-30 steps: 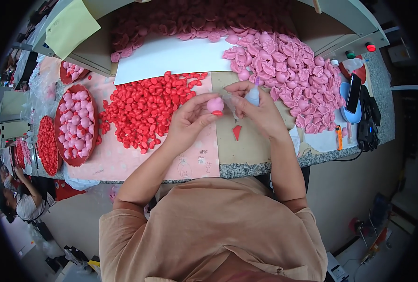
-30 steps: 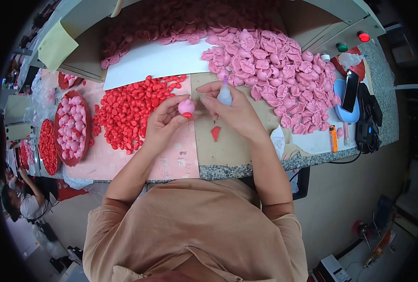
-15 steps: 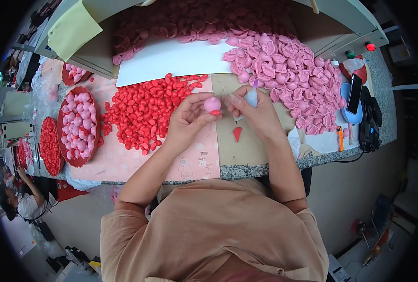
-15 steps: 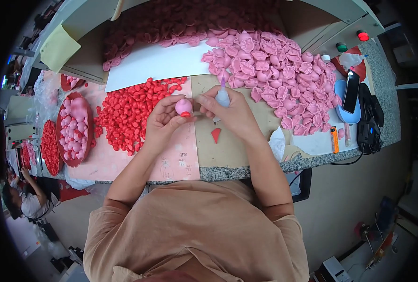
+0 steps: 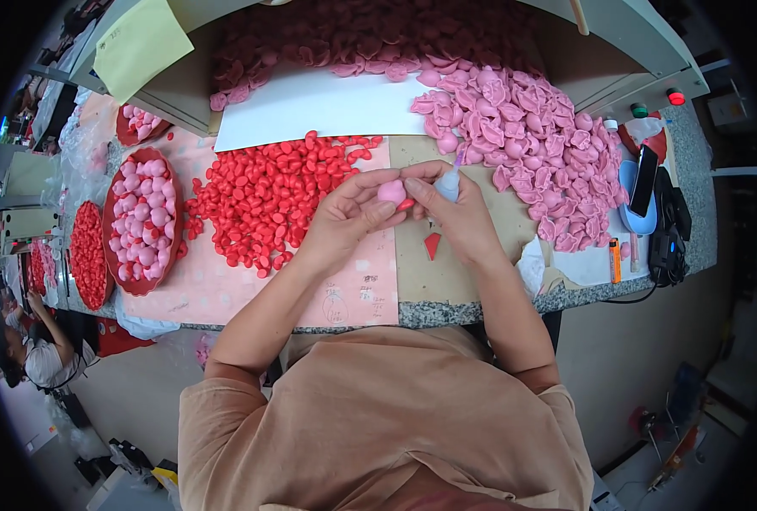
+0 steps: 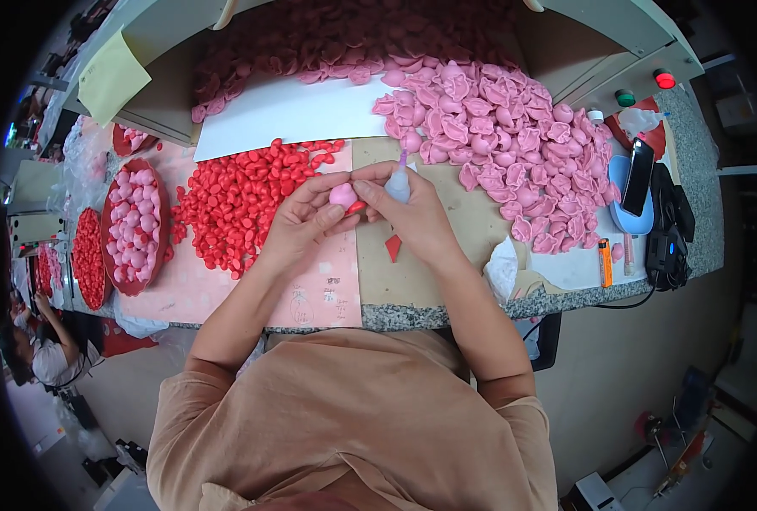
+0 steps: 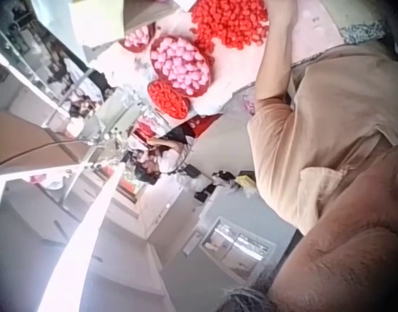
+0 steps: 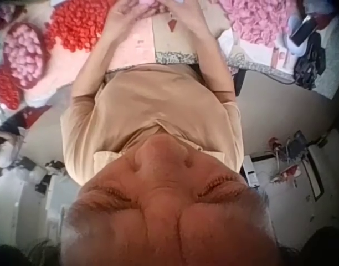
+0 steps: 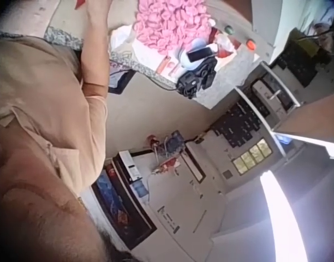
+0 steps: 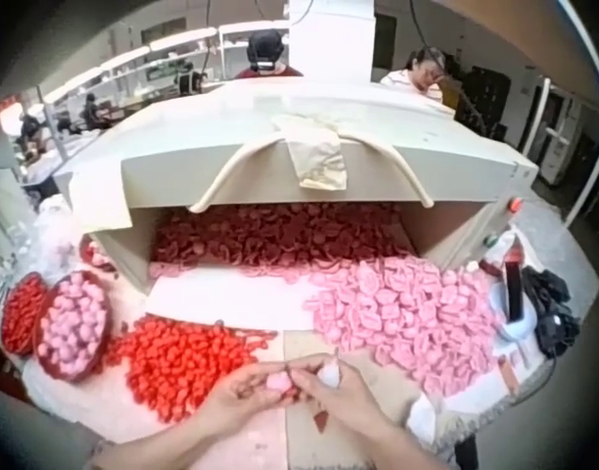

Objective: Assembling, gluing, and packaging small pink and red plastic toy components at a factory workbench.

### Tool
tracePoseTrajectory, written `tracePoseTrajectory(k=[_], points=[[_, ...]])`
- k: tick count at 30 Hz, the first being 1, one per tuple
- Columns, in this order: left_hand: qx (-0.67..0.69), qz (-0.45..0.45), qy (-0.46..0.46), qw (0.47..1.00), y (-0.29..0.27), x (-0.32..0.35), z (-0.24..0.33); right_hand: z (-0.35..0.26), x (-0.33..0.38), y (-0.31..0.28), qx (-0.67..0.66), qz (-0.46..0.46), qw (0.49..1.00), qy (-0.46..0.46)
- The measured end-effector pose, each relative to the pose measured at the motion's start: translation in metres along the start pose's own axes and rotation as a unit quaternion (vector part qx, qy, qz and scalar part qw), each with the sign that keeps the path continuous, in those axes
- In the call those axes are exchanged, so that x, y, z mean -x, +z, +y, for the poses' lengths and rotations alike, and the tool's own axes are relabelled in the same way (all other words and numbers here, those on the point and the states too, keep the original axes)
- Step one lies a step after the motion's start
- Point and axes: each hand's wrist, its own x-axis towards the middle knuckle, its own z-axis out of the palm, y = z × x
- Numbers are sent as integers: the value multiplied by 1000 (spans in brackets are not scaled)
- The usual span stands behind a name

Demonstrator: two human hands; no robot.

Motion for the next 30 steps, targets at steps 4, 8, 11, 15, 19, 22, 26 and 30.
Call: tracePoseTrajectory(k=[4, 8, 11, 15, 19, 22, 26, 30], points=[[8, 12, -28, 999, 1, 1, 5, 1, -2, 1, -36, 25, 999, -1], [41, -20, -1, 999, 4, 3, 5, -3, 0, 5, -64, 46, 997, -14], [106, -42, 7, 993, 0, 4, 6, -2, 3, 4, -32, 52, 998, -21], [229, -77, -27, 970, -6, -1, 0, -2, 4, 3, -20, 58, 998, -26], [165, -19, -25, 986, 4, 4, 4, -1, 3, 2, 10, 65, 997, -34], [120, -47, -20, 991, 3, 7, 7, -2, 3, 2, 16, 66, 997, -41], [169, -34, -23, 985, 2, 6, 4, -4, 4, 4, 20, 69, 996, -48], [226, -11, -60, 972, 3, 4, 11, -2, 4, 5, 34, 65, 996, -49]])
